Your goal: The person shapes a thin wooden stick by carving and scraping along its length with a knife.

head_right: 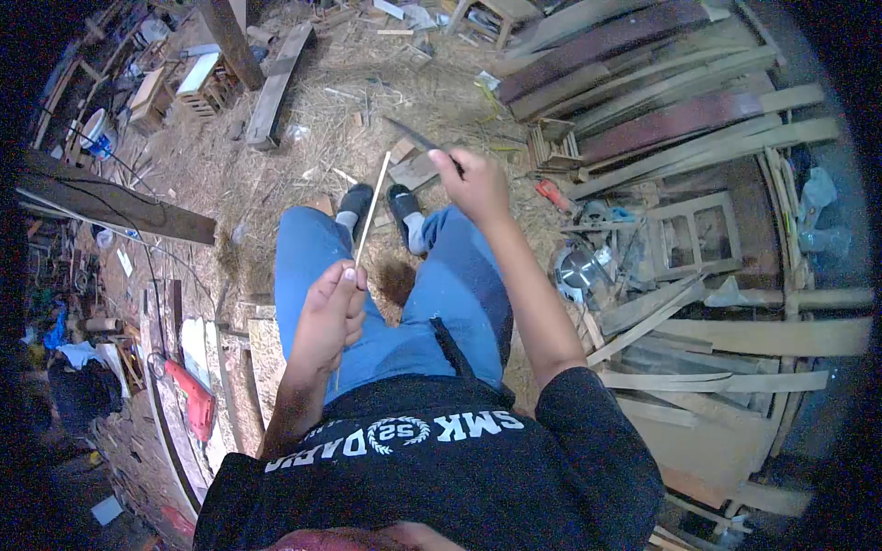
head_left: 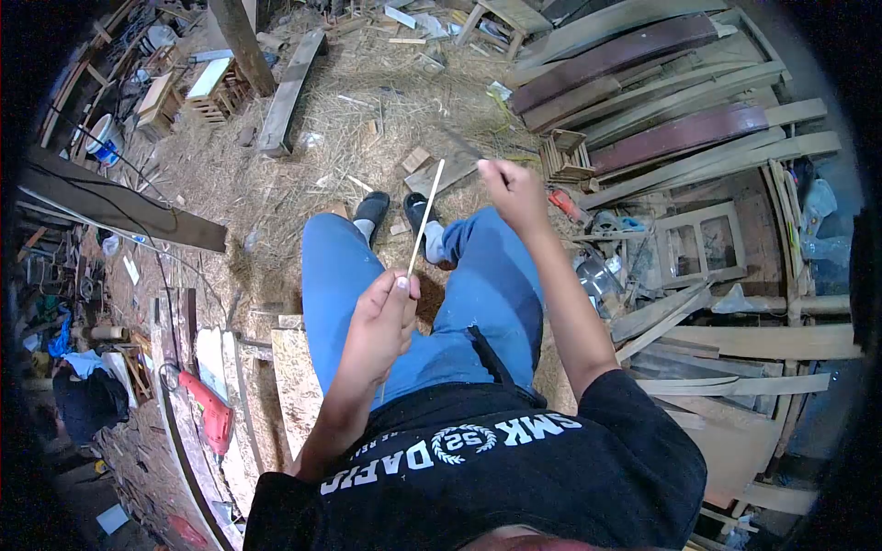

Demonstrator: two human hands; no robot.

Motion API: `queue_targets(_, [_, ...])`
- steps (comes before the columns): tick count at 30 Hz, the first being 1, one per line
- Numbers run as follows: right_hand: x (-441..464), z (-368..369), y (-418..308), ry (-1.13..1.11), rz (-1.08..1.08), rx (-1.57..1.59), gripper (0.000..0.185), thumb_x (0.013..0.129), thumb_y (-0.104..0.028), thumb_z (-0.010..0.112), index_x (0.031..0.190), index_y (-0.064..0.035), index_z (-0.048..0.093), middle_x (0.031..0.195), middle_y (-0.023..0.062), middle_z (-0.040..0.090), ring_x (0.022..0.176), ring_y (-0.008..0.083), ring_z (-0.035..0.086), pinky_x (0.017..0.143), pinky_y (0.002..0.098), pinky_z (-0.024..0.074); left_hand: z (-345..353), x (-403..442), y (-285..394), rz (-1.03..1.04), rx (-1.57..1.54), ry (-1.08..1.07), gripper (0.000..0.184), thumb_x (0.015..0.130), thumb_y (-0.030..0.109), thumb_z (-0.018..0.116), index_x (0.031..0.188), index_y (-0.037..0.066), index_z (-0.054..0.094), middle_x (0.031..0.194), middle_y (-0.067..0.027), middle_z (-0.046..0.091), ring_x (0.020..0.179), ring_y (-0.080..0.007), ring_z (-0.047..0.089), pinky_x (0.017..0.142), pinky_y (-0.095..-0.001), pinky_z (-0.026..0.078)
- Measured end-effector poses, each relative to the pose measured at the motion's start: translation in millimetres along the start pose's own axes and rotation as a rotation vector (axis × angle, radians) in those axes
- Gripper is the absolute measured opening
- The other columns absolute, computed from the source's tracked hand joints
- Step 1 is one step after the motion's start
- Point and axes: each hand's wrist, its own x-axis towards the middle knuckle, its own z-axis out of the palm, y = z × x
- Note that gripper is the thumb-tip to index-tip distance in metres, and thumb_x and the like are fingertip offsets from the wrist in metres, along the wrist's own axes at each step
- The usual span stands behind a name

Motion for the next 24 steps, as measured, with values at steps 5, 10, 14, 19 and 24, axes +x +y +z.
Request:
queue_targets(5, [-35, -8, -32, -0.136, -0.013, 0.095, 0.043, 0.095, -0.046, 0.065, 0.081, -0.0055, 0.069, 0.064, 0.0171, 0.061, 0.056, 0.0308, 0.062, 0.053, 0.0422, 0.0439, 0, 0, 11, 0.001, -0.059, -0.024, 0.019, 0.111, 0.026, 0.041, 0.104, 0.012, 0.051, 0.061, 0.0100, 0.029, 0.043, 0.0002, 0.022, 0.036, -0.0212, 0.015])
queue_targets(10, [-54, -15, -67, -0.360, -0.343, 0.015, 0.049, 0.092, -0.051, 0.066, 0.070, -0.0075, 0.060, 0.060, 0.0149, 0.058, 0.056, 0.0354, 0.062, 0.050, 0.0461, 0.0428, 3, 4, 15, -0.002, -0.051, -0.043, 0.018, 0.111, 0.024, 0.042, 0.104, 0.011, 0.053, 0.062, 0.0100, 0.033, 0.043, 0.0006, 0.024, 0.037, -0.0213, 0.016])
queue_targets(14, [-56, -19, -79, -0.351, -0.435, -0.071, 0.054, 0.090, -0.056, 0.065, 0.065, -0.0087, 0.055, 0.059, 0.0123, 0.058, 0.053, 0.0363, 0.060, 0.047, 0.0468, 0.0428, 4, 3, 16, -0.021, 0.025, 0.003, 0.017, 0.111, 0.024, 0.041, 0.107, 0.013, 0.054, 0.062, 0.0100, 0.033, 0.042, 0.0000, 0.023, 0.036, -0.0212, 0.016])
queue_targets(19, [-53, -22, -81, -0.327, -0.481, -0.091, 0.056, 0.090, -0.056, 0.065, 0.064, -0.0085, 0.054, 0.057, 0.0124, 0.057, 0.053, 0.0362, 0.060, 0.048, 0.0469, 0.0432, 8, 0, 13, 0.055, 0.093, 0.016, 0.016, 0.111, 0.023, 0.040, 0.108, 0.013, 0.053, 0.060, 0.0102, 0.030, 0.042, -0.0005, 0.023, 0.036, -0.0211, 0.017])
queue_targets(24, [-18, -23, -26, -0.090, -0.115, -0.012, 0.045, 0.094, -0.046, 0.066, 0.076, -0.0039, 0.067, 0.059, 0.0131, 0.058, 0.051, 0.0267, 0.057, 0.051, 0.0387, 0.0429, 3, -9, 7, 0.132, 0.112, -0.066, 0.017, 0.111, 0.016, 0.042, 0.100, 0.008, 0.052, 0.063, 0.0104, 0.034, 0.050, 0.0001, 0.029, 0.043, -0.0200, 0.023])
